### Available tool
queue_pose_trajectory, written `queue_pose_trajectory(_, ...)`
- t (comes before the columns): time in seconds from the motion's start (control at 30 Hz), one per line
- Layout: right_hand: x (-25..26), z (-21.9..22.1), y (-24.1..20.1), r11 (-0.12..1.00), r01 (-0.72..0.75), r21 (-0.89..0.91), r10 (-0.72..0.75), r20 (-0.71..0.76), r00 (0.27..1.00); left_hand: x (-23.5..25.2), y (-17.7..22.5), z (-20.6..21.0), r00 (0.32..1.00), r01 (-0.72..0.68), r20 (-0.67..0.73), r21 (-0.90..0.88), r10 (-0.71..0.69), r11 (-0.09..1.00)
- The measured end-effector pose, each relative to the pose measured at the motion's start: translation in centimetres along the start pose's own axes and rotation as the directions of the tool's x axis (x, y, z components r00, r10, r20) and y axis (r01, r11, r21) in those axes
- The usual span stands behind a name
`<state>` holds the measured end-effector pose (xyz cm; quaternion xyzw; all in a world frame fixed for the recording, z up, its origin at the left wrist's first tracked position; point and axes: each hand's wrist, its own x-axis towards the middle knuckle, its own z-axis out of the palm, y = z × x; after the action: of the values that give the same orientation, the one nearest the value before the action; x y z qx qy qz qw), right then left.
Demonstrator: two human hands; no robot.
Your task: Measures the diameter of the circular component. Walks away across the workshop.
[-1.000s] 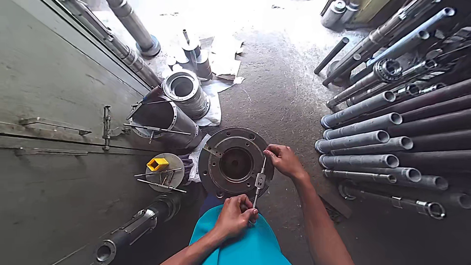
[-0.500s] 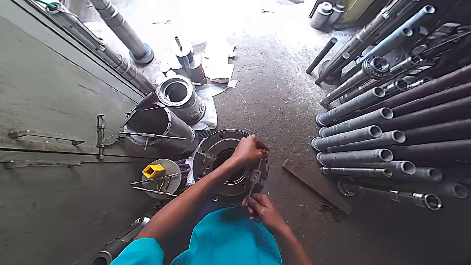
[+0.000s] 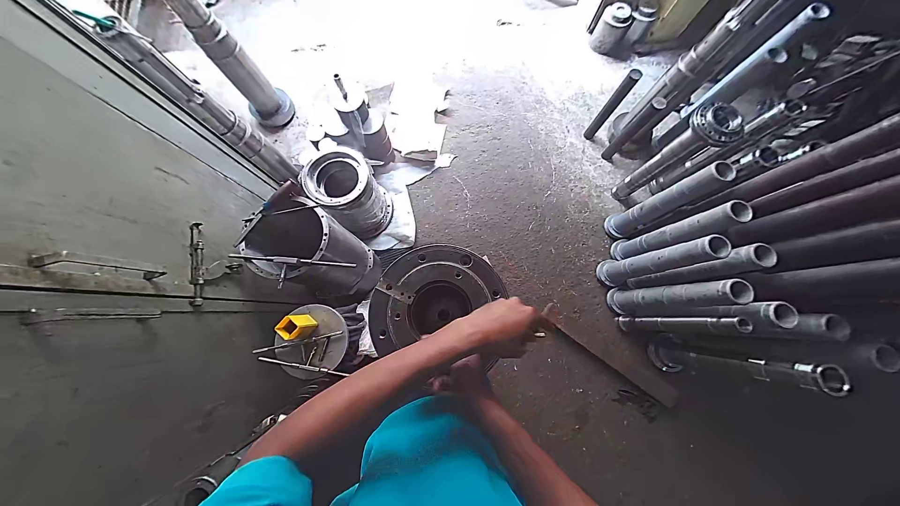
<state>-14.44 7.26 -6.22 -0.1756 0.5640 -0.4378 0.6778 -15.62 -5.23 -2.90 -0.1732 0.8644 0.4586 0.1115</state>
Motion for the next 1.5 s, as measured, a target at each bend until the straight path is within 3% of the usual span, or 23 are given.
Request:
queue_pose_trajectory(0.03,-0.5,-2.3,-0.8,0.982,0.060,-0.181,-0.034,0.144,0.989,-1.9,-1.0,-0.2,0.990,0.036,-0.135,-0.031,-0.040,0.999)
queue_pose_trajectory(0.07,-1.0,-4.7,-1.3,0.910,0.242,-0.336,-0.171,0.227,0.959,-4.0,-2.3,-0.1,0.955,0.069,-0.285,-0.059,-0.083,0.996)
queue_pose_trajectory(0.1,-1.4,-6.9,-1.7,0.751,0.447,-0.485,-0.375,0.244,0.894,-6.2,-3.8,0.3,0.903,0.085,-0.413,-0.089,-0.115,0.992)
queue_pose_trajectory(0.13,-1.7,-9.0,-2.5,0.565,0.563,-0.604,-0.547,0.237,0.803,-8.4,-5.1,0.9,0.852,0.096,-0.505,-0.113,-0.140,0.989)
queue_pose_trajectory(0.2,-1.5,-13.1,-5.0,0.241,0.515,-0.823,-0.678,0.237,0.696,-12.3,-6.5,2.7,0.807,0.131,-0.552,-0.178,-0.209,0.975)
queue_pose_trajectory(0.27,-0.6,-16.5,-7.3,0.063,0.384,-0.921,-0.567,0.283,0.773,-14.1,-6.3,5.8,0.766,0.130,-0.604,-0.191,-0.221,0.973)
queue_pose_trajectory(0.33,1.5,-18.3,-8.8,0.004,0.400,-0.916,-0.416,0.362,0.834,-13.9,-5.2,9.1,0.644,0.146,-0.742,-0.119,-0.186,0.982)
queue_pose_trajectory(0.47,5.5,-18.2,-11.2,-0.040,0.539,-0.842,-0.348,0.517,0.782,-12.6,-2.8,12.9,0.498,0.247,-0.844,-0.080,-0.197,0.966)
queue_pose_trajectory(0.6,5.4,-17.8,-12.6,0.006,0.483,-0.875,-0.171,0.475,0.863,-12.8,-3.5,13.0,0.481,0.280,-0.860,-0.032,-0.169,0.959)
queue_pose_trajectory(0.67,3.5,-17.9,-12.3,0.081,0.427,-0.901,-0.058,0.424,0.904,-12.9,-5.3,11.4,0.516,0.291,-0.847,0.035,-0.126,0.956)
queue_pose_trajectory(0.73,1.4,-17.8,-10.8,0.183,0.355,-0.917,-0.017,0.358,0.934,-12.5,-7.9,9.3,0.580,0.229,-0.815,0.170,0.006,0.958)
queue_pose_trajectory(0.83,-0.7,-17.1,-8.2,0.336,0.278,-0.900,0.020,0.302,0.953,-11.3,-11.8,5.3,0.681,0.024,-0.662,0.448,0.314,0.894)
queue_pose_trajectory(0.93,-2.4,-13.9,-5.1,0.499,0.181,-0.848,0.114,0.271,0.956,-7.7,-13.0,0.9,0.749,-0.115,-0.458,0.620,0.478,0.776)
queue_pose_trajectory(1.07,-3.7,-8.8,0.2,0.728,0.074,-0.681,0.060,0.172,0.983,-2.2,-10.8,-2.7,0.747,-0.311,-0.208,0.730,0.631,0.609)
queue_pose_trajectory(1.13,-3.7,-9.6,-0.3,0.723,0.053,-0.689,0.075,0.155,0.985,-3.1,-11.3,-2.7,0.758,-0.300,-0.233,0.705,0.609,0.643)
queue_pose_trajectory(1.27,-3.4,-14.9,-3.8,0.644,0.076,-0.761,0.010,0.108,0.994,-8.7,-11.9,1.8,0.741,-0.075,-0.556,0.487,0.376,0.870)
queue_pose_trajectory(1.33,-2.3,-16.8,-5.6,0.635,0.085,-0.768,-0.091,0.036,0.995,-11.6,-9.9,5.9,0.682,0.088,-0.718,0.273,0.142,0.958)
queue_pose_trajectory(1.4,-0.7,-17.4,-7.0,0.620,0.103,-0.778,-0.155,0.007,0.988,-12.6,-8.0,9.0,0.565,0.202,-0.824,0.094,-0.037,0.975)
queue_pose_trajectory(1.47,-0.2,-17.9,-7.8,0.607,0.114,-0.786,-0.099,0.068,0.993,-12.1,-7.0,9.5,0.476,0.209,-0.855,-0.117,-0.206,0.971)
queue_pose_trajectory(1.5,-0.5,-18.1,-7.7,0.616,0.114,-0.780,-0.037,0.115,0.993,-11.7,-6.7,8.8,0.470,0.195,-0.819,-0.266,-0.328,0.944)
